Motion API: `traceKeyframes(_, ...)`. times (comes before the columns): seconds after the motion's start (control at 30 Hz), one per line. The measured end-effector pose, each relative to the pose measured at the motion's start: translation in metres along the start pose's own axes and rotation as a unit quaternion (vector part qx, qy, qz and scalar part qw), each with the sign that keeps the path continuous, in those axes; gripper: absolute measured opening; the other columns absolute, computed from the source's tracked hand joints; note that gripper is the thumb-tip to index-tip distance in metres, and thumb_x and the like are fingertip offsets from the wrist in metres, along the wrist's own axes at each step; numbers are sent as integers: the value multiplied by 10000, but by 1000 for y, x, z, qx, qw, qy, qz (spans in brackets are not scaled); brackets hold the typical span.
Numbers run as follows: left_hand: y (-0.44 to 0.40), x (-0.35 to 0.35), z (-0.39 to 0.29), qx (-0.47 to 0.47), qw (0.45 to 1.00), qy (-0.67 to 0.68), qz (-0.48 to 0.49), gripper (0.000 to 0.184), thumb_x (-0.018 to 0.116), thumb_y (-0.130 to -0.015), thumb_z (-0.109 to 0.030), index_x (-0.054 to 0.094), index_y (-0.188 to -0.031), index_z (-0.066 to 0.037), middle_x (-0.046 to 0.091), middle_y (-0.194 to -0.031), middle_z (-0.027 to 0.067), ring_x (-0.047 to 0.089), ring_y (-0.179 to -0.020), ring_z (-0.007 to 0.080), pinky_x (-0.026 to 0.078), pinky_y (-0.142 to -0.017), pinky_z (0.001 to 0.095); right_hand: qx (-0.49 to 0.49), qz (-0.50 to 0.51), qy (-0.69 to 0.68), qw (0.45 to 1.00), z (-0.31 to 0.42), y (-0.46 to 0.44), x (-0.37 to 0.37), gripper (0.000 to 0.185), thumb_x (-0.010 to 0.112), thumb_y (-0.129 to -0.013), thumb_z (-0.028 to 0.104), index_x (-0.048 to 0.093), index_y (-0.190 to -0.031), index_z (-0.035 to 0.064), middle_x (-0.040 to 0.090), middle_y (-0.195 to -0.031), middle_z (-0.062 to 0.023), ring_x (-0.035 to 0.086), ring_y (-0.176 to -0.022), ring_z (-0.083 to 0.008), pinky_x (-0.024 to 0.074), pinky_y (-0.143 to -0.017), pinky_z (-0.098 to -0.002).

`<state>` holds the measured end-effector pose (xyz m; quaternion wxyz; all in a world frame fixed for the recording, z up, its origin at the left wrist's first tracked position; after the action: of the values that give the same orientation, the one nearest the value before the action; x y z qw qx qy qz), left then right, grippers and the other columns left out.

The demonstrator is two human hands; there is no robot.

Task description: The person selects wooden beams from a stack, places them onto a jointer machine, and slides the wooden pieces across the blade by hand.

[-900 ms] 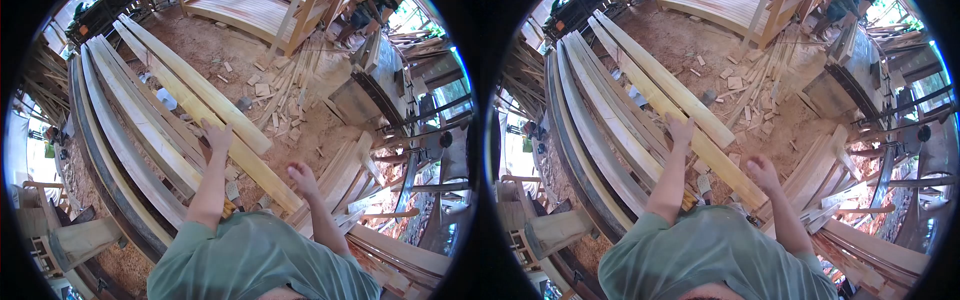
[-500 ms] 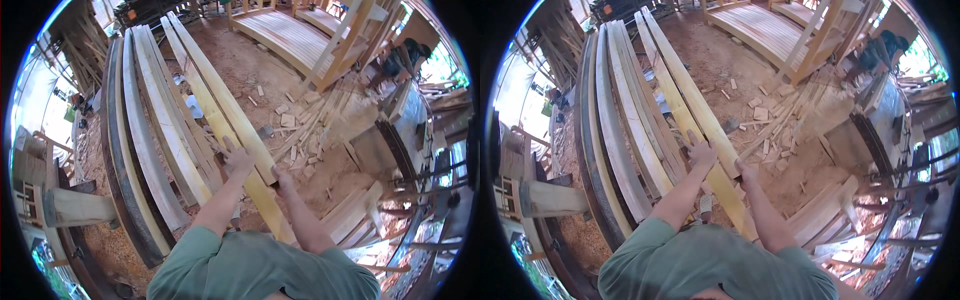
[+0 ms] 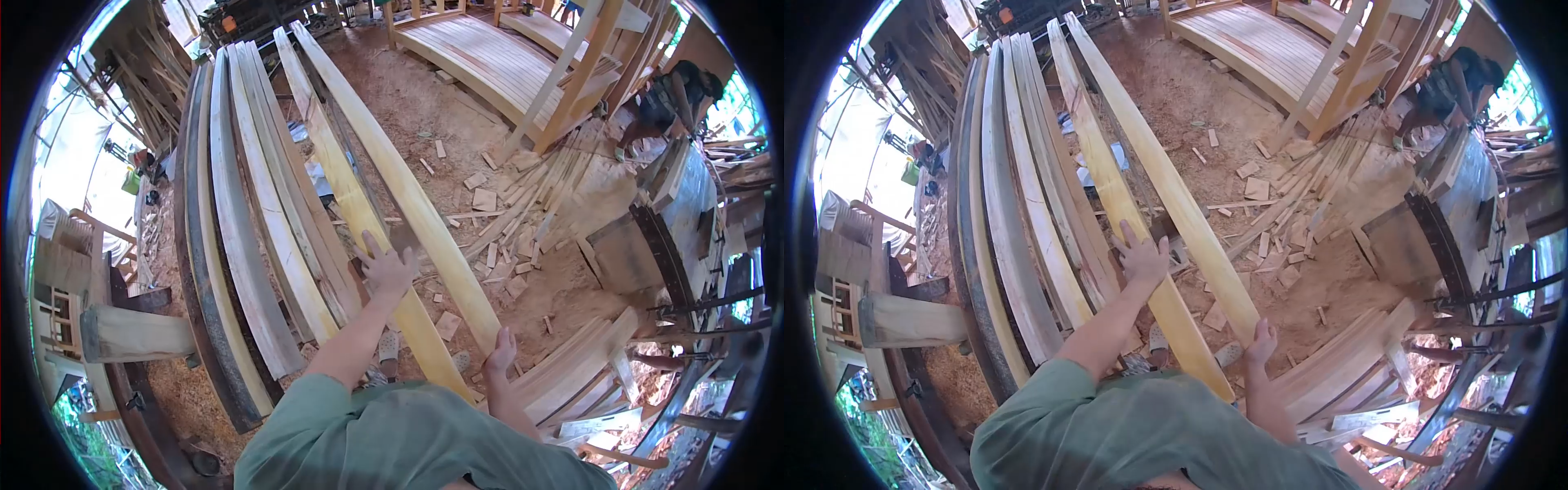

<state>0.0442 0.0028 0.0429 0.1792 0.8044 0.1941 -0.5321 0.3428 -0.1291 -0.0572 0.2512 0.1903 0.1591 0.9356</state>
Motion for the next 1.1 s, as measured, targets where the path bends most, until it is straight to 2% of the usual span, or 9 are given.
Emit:
traceKeyframes(0.17,-2,-6,2,27,1000,2,-11,622,502,-956,-473,673,-1178,82,84,-1627,307,90,-1444,611,221,-1106,732,16,-15,-45,999,6,4,5,249,551,-1036,269,586,-1038,22,671,-1022,-95,660,-975,-197,521,-879,-325)
traceKeyframes(0.23,-14,-9,-3,164,985,-45,11,603,564,-944,-432,656,-1135,132,119,-1591,371,114,-1450,598,174,-1143,708,30,-21,-56,998,16,8,16,229,565,-1027,253,585,-944,41,663,-974,-93,662,-948,-193,527,-846,-311)
traceKeyframes(0.33,-72,16,-28,185,971,118,-91,650,666,-876,-439,625,-1106,168,161,-1541,437,191,-1430,597,178,-1175,656,36,-7,-47,998,17,16,13,352,512,-1039,358,601,-1154,38,681,-1088,-95,652,-1060,-223,513,-928,-373)
traceKeyframes(0.43,-132,38,-54,40,977,211,3,770,737,-788,-488,582,-1145,176,175,-1491,495,280,-1381,609,190,-1211,563,140,-9,-95,985,32,16,22,452,430,-1046,447,610,-1184,56,688,-1125,-93,658,-1077,-236,513,-931,-393)
traceKeyframes(0.53,-130,33,-73,20,980,196,24,890,763,-735,-522,527,-1214,190,211,-1446,530,329,-1345,616,200,-1217,520,201,-100,-107,969,33,13,33,513,372,-1034,492,619,-1202,74,693,-1150,-92,666,-1070,-251,515,-929,-413)
traceKeyframes(0.67,-175,38,-68,65,992,109,-25,863,747,-688,-522,590,-1204,151,302,-1419,503,358,-1360,563,281,-1192,474,174,-89,-85,977,6,-6,51,468,399,-1007,443,630,-1189,79,702,-1118,-94,682,-1026,-260,536,-891,-422)
traceKeyframes(0.83,-238,49,-69,72,987,137,-29,886,664,-788,-572,546,-1245,178,277,-1443,505,274,-1393,595,136,-1240,482,184,-91,-112,972,17,-35,109,408,427,-1012,371,622,-1158,44,693,-1089,-116,691,-978,-270,560,-842,-428)
traceKeyframes(0.97,-266,16,-80,82,992,53,81,932,593,-812,-638,548,-1277,169,245,-1476,496,224,-1434,576,113,-1246,478,139,-143,-79,977,28,-42,140,320,461,-998,312,618,-1095,50,680,-999,-104,689,-889,-265,567,-745,-420)
traceKeyframes(1.1,-277,24,-68,75,993,55,79,926,553,-855,-666,547,-1307,142,233,-1519,452,191,-1453,572,122,-1244,482,92,-84,-63,990,4,-71,134,261,507,-983,297,617,-970,60,649,-914,-66,655,-802,-205,536,-690,-388)
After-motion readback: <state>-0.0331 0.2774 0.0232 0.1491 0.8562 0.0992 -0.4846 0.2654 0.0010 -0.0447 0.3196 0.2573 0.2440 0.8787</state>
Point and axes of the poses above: each hand's wrist, its own y-axis away from the middle knuckle, its own x-axis out of the palm, z = x × y, the point moved 1 cm from there along -y, towards the middle knuckle
